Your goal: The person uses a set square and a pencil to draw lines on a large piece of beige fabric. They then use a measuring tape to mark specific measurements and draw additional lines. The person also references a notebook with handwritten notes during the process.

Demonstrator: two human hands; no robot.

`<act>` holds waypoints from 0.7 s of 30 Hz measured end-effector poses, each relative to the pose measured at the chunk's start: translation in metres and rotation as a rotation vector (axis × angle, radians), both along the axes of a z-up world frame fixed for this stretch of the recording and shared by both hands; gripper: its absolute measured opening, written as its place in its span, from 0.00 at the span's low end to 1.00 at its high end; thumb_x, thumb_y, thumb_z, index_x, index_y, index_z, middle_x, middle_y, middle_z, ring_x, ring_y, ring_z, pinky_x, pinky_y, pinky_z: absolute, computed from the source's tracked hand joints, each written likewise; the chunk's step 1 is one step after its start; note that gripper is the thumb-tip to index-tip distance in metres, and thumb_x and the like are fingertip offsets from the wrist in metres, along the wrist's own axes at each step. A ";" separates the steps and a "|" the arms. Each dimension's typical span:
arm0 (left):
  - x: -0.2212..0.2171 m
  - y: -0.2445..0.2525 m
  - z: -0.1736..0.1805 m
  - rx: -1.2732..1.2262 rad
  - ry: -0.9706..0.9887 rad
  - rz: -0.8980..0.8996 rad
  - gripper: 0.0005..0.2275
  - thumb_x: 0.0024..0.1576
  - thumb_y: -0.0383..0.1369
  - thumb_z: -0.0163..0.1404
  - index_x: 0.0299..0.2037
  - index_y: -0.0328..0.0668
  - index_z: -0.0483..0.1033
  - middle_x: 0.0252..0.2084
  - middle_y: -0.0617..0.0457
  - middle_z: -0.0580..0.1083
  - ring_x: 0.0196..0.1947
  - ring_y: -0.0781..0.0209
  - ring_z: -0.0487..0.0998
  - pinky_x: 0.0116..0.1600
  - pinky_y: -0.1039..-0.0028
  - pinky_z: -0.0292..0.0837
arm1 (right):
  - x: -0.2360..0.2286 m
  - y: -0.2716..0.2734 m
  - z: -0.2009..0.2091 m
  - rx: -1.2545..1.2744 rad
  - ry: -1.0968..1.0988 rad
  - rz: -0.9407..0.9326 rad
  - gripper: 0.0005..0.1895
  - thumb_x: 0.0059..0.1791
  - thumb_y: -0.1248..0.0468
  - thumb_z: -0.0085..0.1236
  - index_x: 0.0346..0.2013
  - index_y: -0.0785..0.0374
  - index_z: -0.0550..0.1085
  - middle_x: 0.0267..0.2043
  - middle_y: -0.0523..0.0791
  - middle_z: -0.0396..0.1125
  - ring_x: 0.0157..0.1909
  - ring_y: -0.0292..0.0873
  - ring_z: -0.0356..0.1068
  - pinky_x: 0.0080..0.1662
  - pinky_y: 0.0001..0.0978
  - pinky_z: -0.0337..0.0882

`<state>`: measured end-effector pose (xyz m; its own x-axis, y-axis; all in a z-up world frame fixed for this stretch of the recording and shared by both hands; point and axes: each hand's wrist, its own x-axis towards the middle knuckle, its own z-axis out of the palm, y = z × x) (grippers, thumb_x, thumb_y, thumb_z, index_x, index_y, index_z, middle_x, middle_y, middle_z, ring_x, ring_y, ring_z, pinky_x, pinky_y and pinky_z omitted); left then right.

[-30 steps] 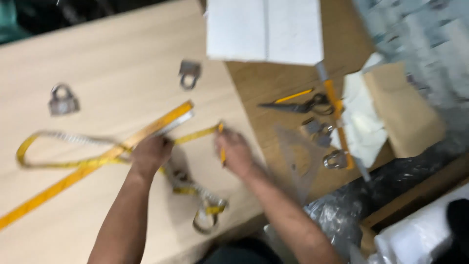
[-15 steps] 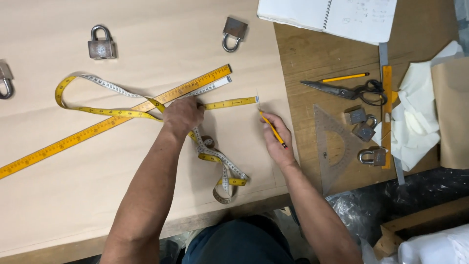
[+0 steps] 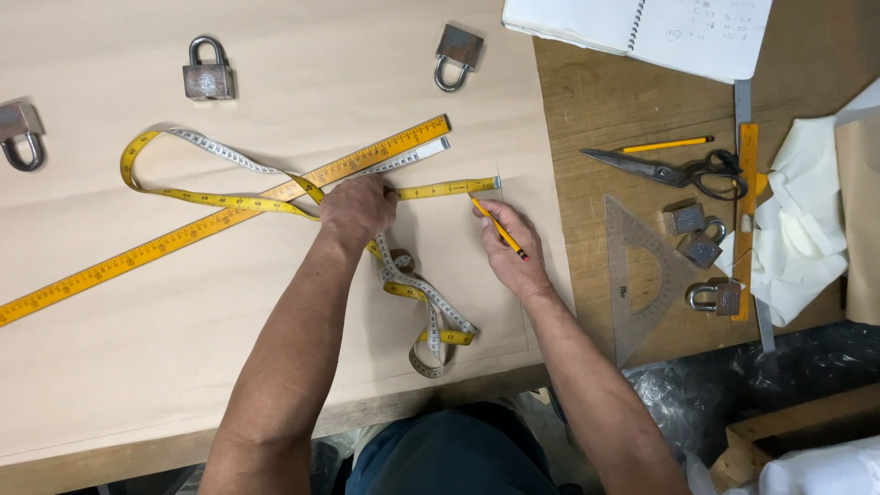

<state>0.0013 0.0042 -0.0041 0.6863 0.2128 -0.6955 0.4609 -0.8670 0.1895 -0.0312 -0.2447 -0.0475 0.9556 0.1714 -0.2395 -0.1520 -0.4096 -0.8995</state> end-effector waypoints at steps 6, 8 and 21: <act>0.000 -0.001 0.005 -0.014 0.010 0.007 0.17 0.62 0.37 0.41 0.54 0.46 0.80 0.40 0.50 0.82 0.49 0.50 0.83 0.56 0.52 0.77 | 0.002 0.000 0.005 -0.021 -0.002 0.024 0.15 0.54 0.66 0.50 0.54 0.57 0.77 0.50 0.51 0.76 0.57 0.53 0.73 0.56 0.47 0.74; 0.001 0.000 0.000 -0.010 0.016 -0.001 0.17 0.62 0.37 0.41 0.54 0.47 0.80 0.40 0.51 0.82 0.49 0.50 0.83 0.55 0.52 0.77 | 0.002 0.001 0.009 -0.038 -0.010 0.027 0.15 0.54 0.66 0.50 0.53 0.56 0.77 0.50 0.51 0.76 0.57 0.53 0.73 0.56 0.47 0.74; -0.004 0.000 0.004 -0.015 -0.034 -0.031 0.17 0.63 0.37 0.40 0.55 0.44 0.79 0.42 0.47 0.81 0.49 0.47 0.83 0.56 0.50 0.78 | -0.019 -0.040 0.083 0.034 -0.013 -0.081 0.15 0.53 0.68 0.46 0.49 0.57 0.79 0.43 0.50 0.76 0.51 0.42 0.73 0.57 0.36 0.70</act>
